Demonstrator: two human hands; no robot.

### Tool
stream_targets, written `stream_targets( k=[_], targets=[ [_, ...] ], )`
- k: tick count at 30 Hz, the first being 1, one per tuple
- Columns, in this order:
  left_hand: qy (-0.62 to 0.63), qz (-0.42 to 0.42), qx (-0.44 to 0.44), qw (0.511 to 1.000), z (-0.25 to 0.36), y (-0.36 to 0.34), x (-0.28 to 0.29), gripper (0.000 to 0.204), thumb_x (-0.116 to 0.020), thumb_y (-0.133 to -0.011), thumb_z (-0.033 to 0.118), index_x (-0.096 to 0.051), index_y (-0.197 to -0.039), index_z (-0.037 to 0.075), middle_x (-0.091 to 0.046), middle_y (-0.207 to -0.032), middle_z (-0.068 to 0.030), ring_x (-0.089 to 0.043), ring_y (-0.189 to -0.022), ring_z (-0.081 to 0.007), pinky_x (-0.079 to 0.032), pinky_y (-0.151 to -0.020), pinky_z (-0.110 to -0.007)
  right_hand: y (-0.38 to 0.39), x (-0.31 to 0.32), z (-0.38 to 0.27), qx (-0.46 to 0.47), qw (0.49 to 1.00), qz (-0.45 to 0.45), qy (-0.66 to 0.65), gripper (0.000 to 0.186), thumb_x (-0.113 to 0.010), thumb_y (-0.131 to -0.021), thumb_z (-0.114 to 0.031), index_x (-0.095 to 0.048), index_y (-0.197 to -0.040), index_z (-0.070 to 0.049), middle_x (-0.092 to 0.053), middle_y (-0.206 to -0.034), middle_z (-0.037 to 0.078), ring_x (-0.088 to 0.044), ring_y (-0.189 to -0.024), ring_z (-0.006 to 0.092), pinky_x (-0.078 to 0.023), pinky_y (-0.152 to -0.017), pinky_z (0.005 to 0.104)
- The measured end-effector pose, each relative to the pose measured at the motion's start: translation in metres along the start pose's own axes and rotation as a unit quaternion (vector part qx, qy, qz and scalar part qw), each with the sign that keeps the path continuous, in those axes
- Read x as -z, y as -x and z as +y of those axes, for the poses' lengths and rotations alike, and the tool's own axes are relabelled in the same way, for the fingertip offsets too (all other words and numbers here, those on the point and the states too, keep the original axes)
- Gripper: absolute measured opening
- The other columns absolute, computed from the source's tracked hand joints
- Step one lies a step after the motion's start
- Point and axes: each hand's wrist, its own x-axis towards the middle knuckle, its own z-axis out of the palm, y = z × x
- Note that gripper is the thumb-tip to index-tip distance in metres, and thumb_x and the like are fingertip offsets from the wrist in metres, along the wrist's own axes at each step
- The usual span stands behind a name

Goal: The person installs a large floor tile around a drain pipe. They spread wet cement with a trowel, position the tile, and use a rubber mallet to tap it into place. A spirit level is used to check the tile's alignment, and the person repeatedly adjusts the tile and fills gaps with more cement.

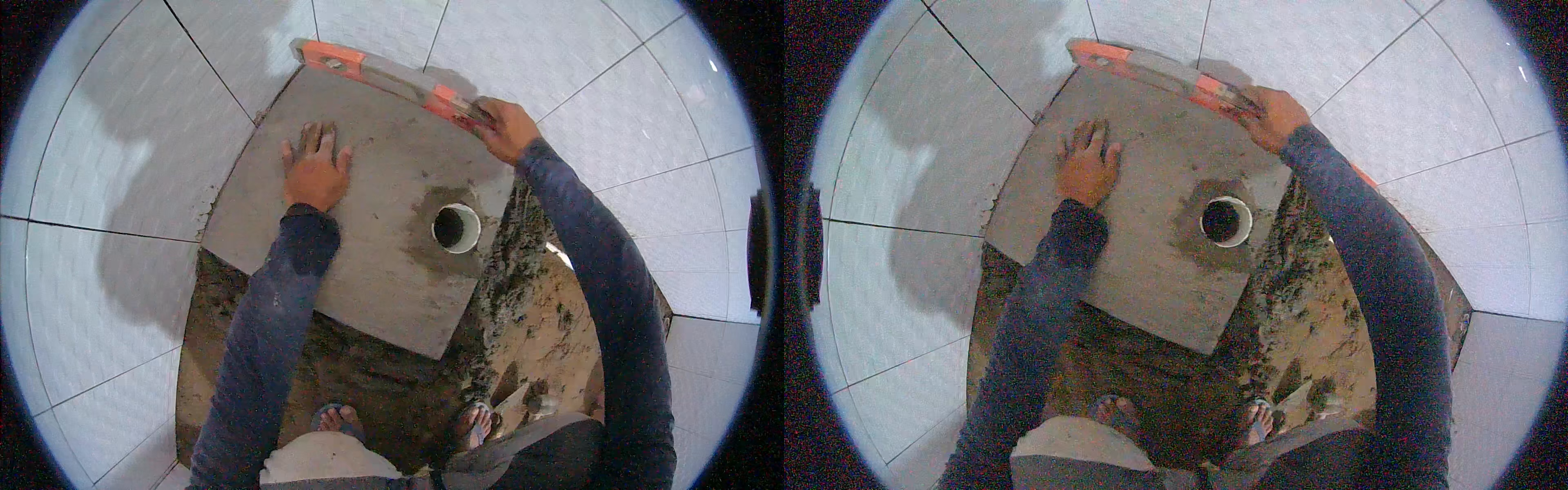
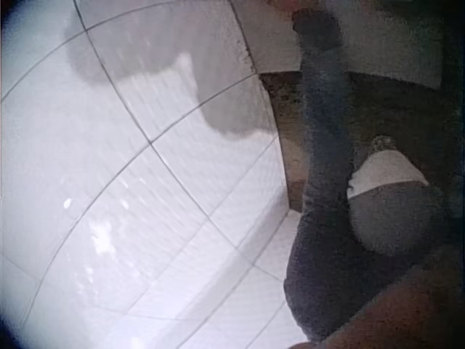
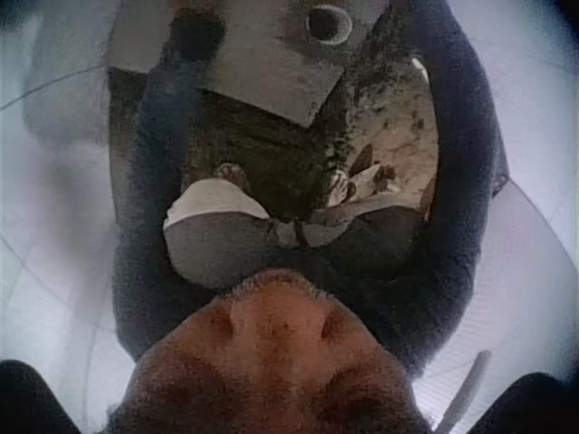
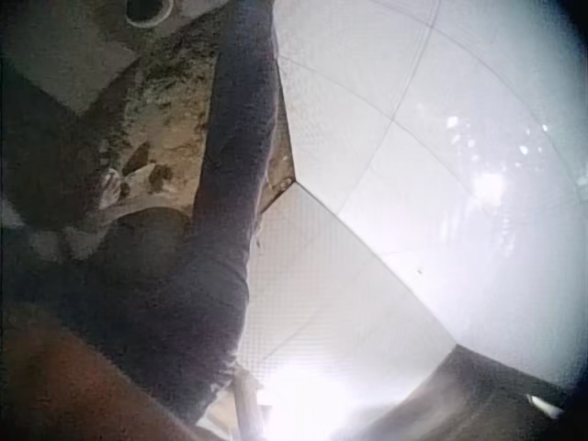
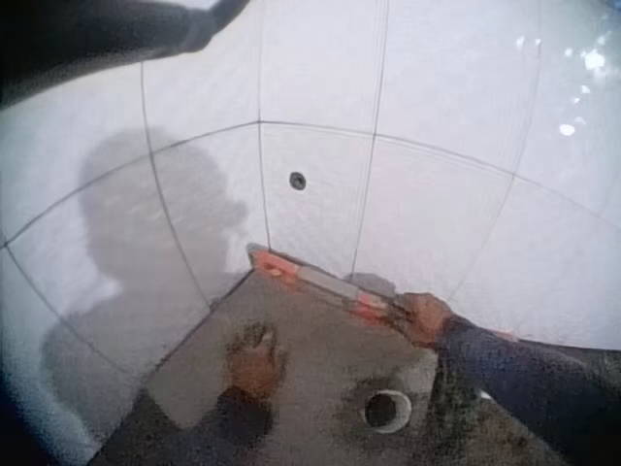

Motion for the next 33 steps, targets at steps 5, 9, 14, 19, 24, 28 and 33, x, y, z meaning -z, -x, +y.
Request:
stream_targets(
  k=[5,9,14,19,24,28,33],
  targets=[
    [0.01,0.01,0.005,1.0,-0.001,0.0,0.001,0.056,-0.041,-0.101,0.046,-0.049,-0.146,0.012,-0.042,-0.156,-0.0102,-0.033,-0.147,-0.0249,-0.013,-0.122,-0.054,-0.04,-0.053,0.01,-0.011,0.999,-0.001,0.049,0.032,-0.068,-0.084,-0.024,-0.067,-0.112,-0.008,-0.07,-0.102,0.02,-0.066,-0.096,0.0424,-0.054,-0.082,0.0499],
    [0.003,0.02,-0.001,1.0,-0.001,-0.001,-0.001,0.056,-0.045,-0.101,0.044,-0.049,-0.145,0.011,-0.043,-0.155,-0.0122,-0.035,-0.146,-0.0284,-0.016,-0.121,-0.055,-0.043,-0.063,0.009,-0.029,0.999,0.0,0.044,0.04,-0.07,-0.08,-0.016,-0.066,-0.118,-0.005,-0.069,-0.105,0.021,-0.067,-0.099,0.0405,-0.053,-0.085,0.0458],
    [0.018,0.033,0.001,0.999,0.0,-0.001,-0.002,0.056,-0.045,-0.1,0.044,-0.048,-0.146,0.012,-0.044,-0.154,-0.0134,-0.037,-0.144,-0.0296,-0.017,-0.12,-0.056,-0.043,-0.07,0.013,-0.041,0.998,-0.042,0.036,0.041,-0.07,-0.08,-0.017,-0.065,-0.118,-0.003,-0.069,-0.108,0.022,-0.066,-0.103,0.0401,-0.053,-0.089,0.0451],
    [0.008,0.036,0.0,0.999,0.0,-0.002,-0.003,0.055,-0.045,-0.1,0.043,-0.05,-0.145,0.011,-0.045,-0.153,-0.013,-0.035,-0.146,-0.0264,-0.017,-0.12,-0.055,-0.037,-0.066,-0.002,-0.008,0.984,0.042,0.175,0.05,-0.073,-0.08,-0.018,-0.059,-0.126,-0.005,-0.062,-0.125,0.02,-0.058,-0.116,0.0408,-0.049,-0.095,0.0477],
    [0.016,0.03,0.0,0.999,-0.002,-0.002,-0.006,0.055,-0.043,-0.102,0.044,-0.047,-0.147,0.012,-0.042,-0.155,-0.0131,-0.033,-0.147,-0.028,-0.015,-0.121,-0.055,0.04,-0.078,-0.092,0.146,0.95,0.274,0.035,0.049,-0.076,-0.076,-0.017,-0.059,-0.12,-0.004,-0.059,-0.123,0.02,-0.055,-0.115,0.0423,-0.045,-0.099,0.0498],
    [0.004,0.022,0.003,1.0,-0.003,-0.002,-0.007,0.055,-0.043,-0.101,0.044,-0.049,-0.146,0.011,-0.042,-0.155,-0.012,-0.034,-0.147,-0.027,-0.016,-0.12,-0.056,0.126,-0.111,-0.166,0.105,0.971,-0.105,-0.187,0.038,-0.073,-0.076,-0.012,-0.061,-0.111,-0.007,-0.059,-0.11,0.017,-0.056,-0.107,0.0406,-0.045,-0.096,0.0525],
    [0.005,0.047,0.0,0.999,-0.003,-0.003,-0.006,0.055,-0.046,-0.099,0.043,-0.051,-0.144,0.011,-0.046,-0.152,-0.0113,-0.036,-0.145,-0.025,-0.019,-0.119,-0.056,0.161,-0.128,-0.183,0.22,0.95,-0.105,-0.194,0.032,-0.074,-0.076,-0.014,-0.062,-0.105,-0.007,-0.06,-0.108,0.015,-0.056,-0.104,0.0397,-0.044,-0.093,0.0541]
  ],
)
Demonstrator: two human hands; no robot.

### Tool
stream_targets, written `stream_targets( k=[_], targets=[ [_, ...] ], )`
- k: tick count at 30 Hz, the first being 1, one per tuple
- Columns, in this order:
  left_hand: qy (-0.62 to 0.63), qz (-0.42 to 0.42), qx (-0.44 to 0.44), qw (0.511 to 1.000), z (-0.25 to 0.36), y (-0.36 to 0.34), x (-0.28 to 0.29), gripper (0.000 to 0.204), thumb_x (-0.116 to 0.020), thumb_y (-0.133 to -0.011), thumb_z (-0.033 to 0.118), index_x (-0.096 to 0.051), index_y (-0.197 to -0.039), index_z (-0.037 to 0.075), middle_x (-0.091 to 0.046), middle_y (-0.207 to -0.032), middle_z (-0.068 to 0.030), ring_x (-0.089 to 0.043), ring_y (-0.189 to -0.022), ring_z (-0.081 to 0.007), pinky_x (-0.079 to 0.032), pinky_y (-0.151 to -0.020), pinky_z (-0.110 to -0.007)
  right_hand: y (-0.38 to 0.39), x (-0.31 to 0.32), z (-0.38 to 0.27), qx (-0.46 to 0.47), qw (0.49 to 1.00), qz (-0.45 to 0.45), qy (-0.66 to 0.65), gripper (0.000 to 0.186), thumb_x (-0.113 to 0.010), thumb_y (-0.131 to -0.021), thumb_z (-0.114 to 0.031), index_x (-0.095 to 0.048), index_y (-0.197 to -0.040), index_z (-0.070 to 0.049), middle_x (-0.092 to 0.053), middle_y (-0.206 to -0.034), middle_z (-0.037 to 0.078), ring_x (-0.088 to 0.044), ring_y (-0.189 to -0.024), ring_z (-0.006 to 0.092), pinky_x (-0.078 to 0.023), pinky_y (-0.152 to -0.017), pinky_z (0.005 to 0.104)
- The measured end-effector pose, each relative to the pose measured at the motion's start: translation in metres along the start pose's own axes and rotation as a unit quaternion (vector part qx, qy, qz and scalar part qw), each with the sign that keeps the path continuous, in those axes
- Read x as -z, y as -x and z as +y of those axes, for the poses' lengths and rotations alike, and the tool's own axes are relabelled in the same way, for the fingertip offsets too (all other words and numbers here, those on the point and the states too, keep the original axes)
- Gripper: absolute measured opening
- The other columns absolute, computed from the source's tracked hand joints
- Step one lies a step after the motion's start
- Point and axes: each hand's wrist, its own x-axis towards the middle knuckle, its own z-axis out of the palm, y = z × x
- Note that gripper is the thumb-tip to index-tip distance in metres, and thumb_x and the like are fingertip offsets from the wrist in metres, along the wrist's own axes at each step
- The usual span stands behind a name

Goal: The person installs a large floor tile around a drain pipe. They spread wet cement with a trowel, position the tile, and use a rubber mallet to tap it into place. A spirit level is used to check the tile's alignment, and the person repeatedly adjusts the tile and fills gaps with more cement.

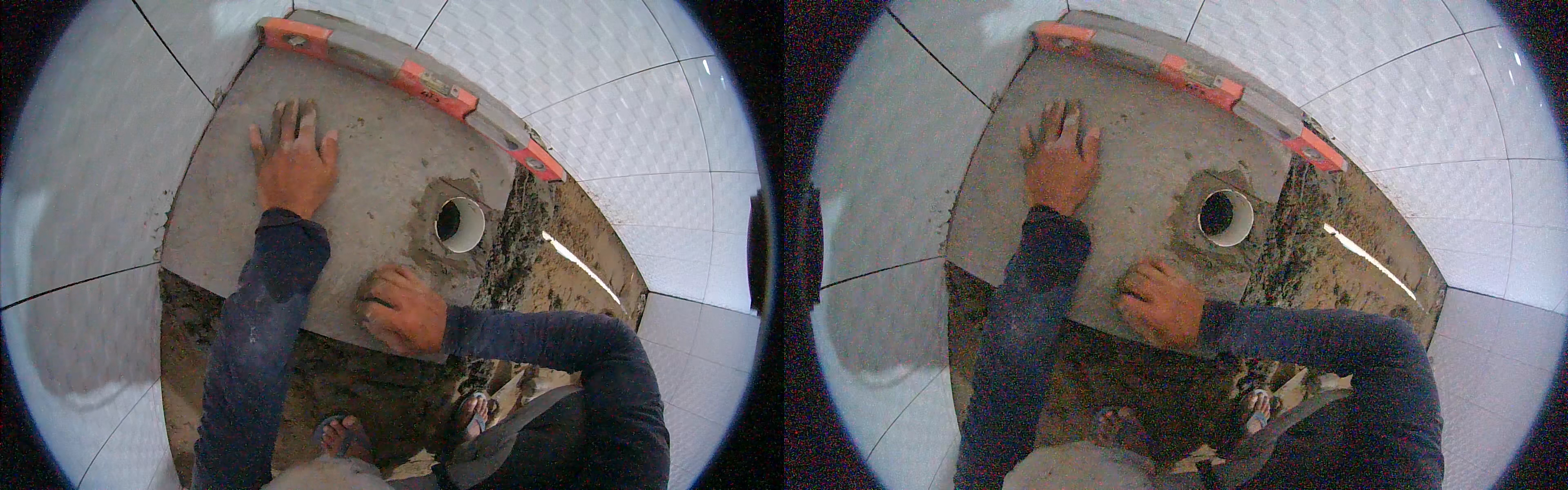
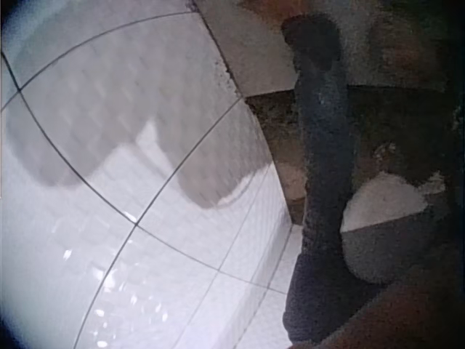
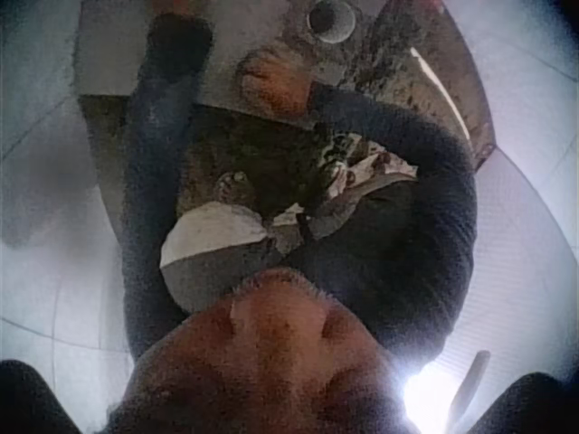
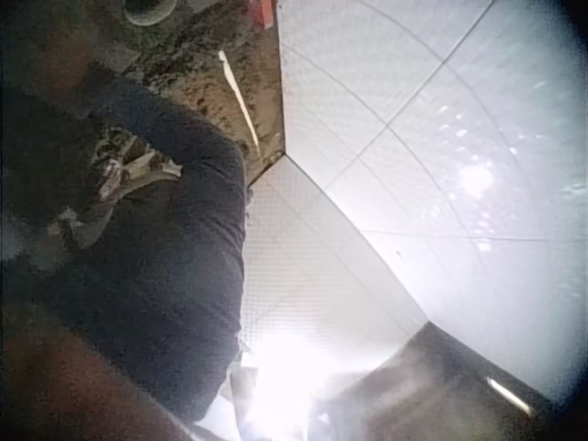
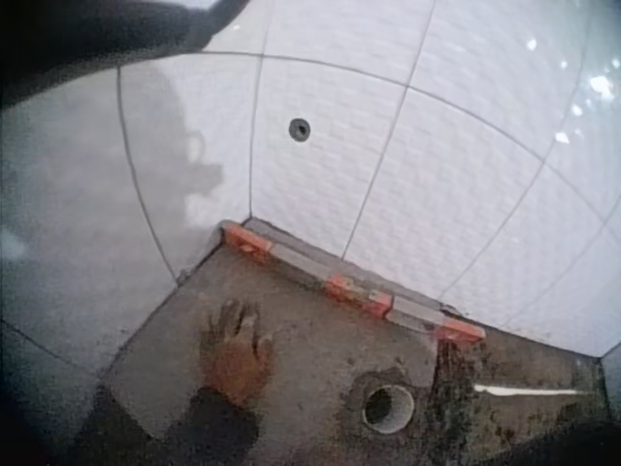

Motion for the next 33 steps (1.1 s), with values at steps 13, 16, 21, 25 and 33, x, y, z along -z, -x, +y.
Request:
stream_targets(
  k=[13,16,21,25,33],
  targets=[
    [0.008,-0.032,-0.001,0.999,0.001,0.0,0.008,0.055,-0.043,-0.102,0.045,-0.05,-0.144,0.011,-0.042,-0.155,-0.0118,-0.032,-0.148,-0.0266,-0.017,-0.12,-0.055,-0.021,0.147,0.16,-0.21,0.857,0.262,0.391,0.05,-0.075,-0.079,-0.028,-0.061,-0.122,-0.008,-0.059,-0.124,0.02,-0.057,-0.114,0.0409,-0.045,-0.097,0.0533],
    [0.024,-0.045,-0.006,0.999,-0.001,0.001,0.004,0.056,-0.042,-0.102,0.044,-0.049,-0.145,0.01,-0.042,-0.155,-0.012,-0.032,-0.148,-0.0268,-0.017,-0.12,-0.055,-0.02,0.161,0.191,-0.308,0.838,0.208,0.4,0.055,-0.075,-0.08,-0.031,-0.058,-0.128,-0.011,-0.056,-0.131,0.016,-0.055,-0.118,0.0395,-0.044,-0.098,0.0545],
    [-0.014,0.009,-0.029,0.999,-0.039,0.034,0.016,0.056,-0.042,-0.103,0.044,-0.045,-0.148,0.01,-0.041,-0.156,-0.0126,-0.032,-0.147,-0.0295,-0.016,-0.12,-0.055,-0.032,0.177,0.187,-0.35,0.881,0.172,0.267,0.046,-0.073,-0.086,-0.027,-0.061,-0.124,-0.003,-0.065,-0.119,0.02,-0.062,-0.113,0.0373,-0.048,-0.096,0.0449],
    [-0.078,-0.063,0.088,0.991,-0.088,0.13,0.082,0.058,-0.045,-0.102,0.044,-0.044,-0.149,0.011,-0.038,-0.156,-0.0158,-0.031,-0.147,-0.0331,-0.016,-0.12,-0.057,0.016,0.213,0.146,-0.299,0.892,0.197,0.278,0.042,-0.068,-0.09,-0.032,-0.065,-0.119,-0.002,-0.066,-0.109,0.022,-0.063,-0.104,0.0413,-0.05,-0.093,0.0445],
    [0.336,-0.193,0.122,0.914,0.008,0.228,0.198,0.061,-0.046,-0.104,0.042,-0.043,-0.146,-0.003,-0.036,-0.157,-0.0215,-0.034,-0.146,-0.034,-0.024,-0.119,-0.048,0.131,0.18,0.022,-0.406,0.906,0.075,-0.096,0.047,-0.062,-0.091,-0.036,-0.063,-0.119,0.002,-0.066,-0.116,0.018,-0.063,-0.109,0.0311,-0.048,-0.096,0.0398]
  ],
)
